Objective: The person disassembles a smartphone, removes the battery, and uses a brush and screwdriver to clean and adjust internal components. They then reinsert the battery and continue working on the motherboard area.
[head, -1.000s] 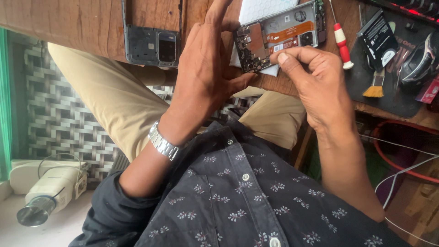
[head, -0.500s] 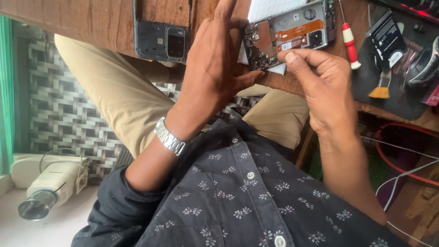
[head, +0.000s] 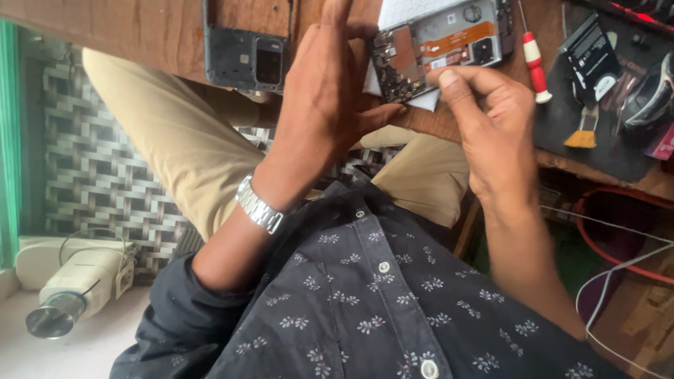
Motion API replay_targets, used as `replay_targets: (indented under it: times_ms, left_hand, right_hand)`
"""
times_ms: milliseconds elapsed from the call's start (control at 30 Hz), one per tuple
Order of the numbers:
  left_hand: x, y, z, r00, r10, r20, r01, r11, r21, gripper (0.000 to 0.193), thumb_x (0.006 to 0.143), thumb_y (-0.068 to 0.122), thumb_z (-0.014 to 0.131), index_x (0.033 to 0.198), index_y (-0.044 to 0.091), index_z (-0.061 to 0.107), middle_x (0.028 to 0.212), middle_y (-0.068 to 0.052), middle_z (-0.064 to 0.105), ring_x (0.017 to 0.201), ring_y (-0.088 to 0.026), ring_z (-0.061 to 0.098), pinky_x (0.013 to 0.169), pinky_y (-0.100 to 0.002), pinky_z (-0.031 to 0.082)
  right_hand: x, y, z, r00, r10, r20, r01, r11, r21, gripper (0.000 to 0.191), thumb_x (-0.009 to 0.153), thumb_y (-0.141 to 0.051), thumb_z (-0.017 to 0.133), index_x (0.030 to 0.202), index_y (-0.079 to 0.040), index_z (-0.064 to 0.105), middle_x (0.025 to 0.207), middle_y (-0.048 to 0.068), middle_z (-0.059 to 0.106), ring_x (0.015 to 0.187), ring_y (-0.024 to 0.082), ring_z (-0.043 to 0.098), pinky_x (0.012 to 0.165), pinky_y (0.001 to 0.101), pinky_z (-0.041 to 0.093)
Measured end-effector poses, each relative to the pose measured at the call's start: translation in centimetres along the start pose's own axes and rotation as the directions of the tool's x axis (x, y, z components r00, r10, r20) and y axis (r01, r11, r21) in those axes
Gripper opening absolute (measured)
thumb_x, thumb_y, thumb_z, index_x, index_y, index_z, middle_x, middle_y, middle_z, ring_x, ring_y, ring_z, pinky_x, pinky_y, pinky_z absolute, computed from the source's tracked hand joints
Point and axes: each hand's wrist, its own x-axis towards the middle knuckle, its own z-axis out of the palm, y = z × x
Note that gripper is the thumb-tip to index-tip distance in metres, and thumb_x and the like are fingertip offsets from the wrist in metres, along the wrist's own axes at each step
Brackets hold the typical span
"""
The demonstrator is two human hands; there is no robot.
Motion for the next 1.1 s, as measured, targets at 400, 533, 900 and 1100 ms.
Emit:
replay_targets:
  times_ms: [400, 533, 900, 1100]
  left_hand:
    - [-0.9, -1.2, -0.1, 0.999, 0.022, 0.04, -0.02, 0.998, -0.066, 0.115, 0.08, 0.008, 0.097, 0.157, 0.007, 0.011, 0.107, -0.007, 0.057, 0.096, -0.026, 0.056, 0.09, -0.037, 0.052]
    - [-0.8, -1.2, 0.4, 0.992, 0.111, -0.051, -0.112, 0.994, -0.006, 0.108, 0.082, 0.009, 0.092, 0.152, 0.005, 0.01, 0.11, -0.01, 0.057, 0.099, -0.031, 0.054, 0.09, -0.041, 0.049]
    - [-0.6, -1.2, 0.1, 0.991, 0.124, -0.059, -0.125, 0.992, -0.021, 0.099, 0.078, 0.005, 0.087, 0.15, 0.003, 0.02, 0.109, -0.01, 0.058, 0.1, -0.034, 0.055, 0.091, -0.043, 0.048]
    - [-0.7, -1.1, 0.1, 0.997, 0.069, -0.034, -0.07, 0.997, -0.032, 0.105, 0.08, 0.009, 0.092, 0.152, 0.0, 0.016, 0.111, -0.012, 0.058, 0.1, -0.033, 0.054, 0.09, -0.043, 0.049]
  right_hand:
    - [-1.5, 0.1, 3.1, 0.841, -0.537, 0.07, 0.456, 0.634, -0.625, 0.031, 0.1, -0.009, 0.083, 0.126, 0.001, 0.07, 0.122, 0.012, 0.067, 0.106, 0.021, 0.069, 0.092, 0.0321, 0.058]
    - [-1.7, -0.2, 3.8, 0.82, -0.564, 0.099, 0.458, 0.541, -0.706, 0.034, 0.095, -0.008, 0.086, 0.124, 0.001, 0.071, 0.118, 0.012, 0.069, 0.115, 0.028, 0.065, 0.099, 0.0383, 0.056]
    - [-1.7, -0.4, 4.2, 0.831, -0.55, 0.084, 0.431, 0.541, -0.722, 0.035, 0.095, -0.008, 0.09, 0.123, 0.0, 0.072, 0.114, 0.012, 0.071, 0.108, 0.028, 0.069, 0.094, 0.0379, 0.057]
    - [-1.3, 0.0, 4.0, 0.854, -0.513, 0.088, 0.436, 0.614, -0.658, 0.042, 0.093, -0.005, 0.085, 0.13, 0.0, 0.067, 0.12, 0.012, 0.068, 0.105, 0.023, 0.069, 0.093, 0.0332, 0.059]
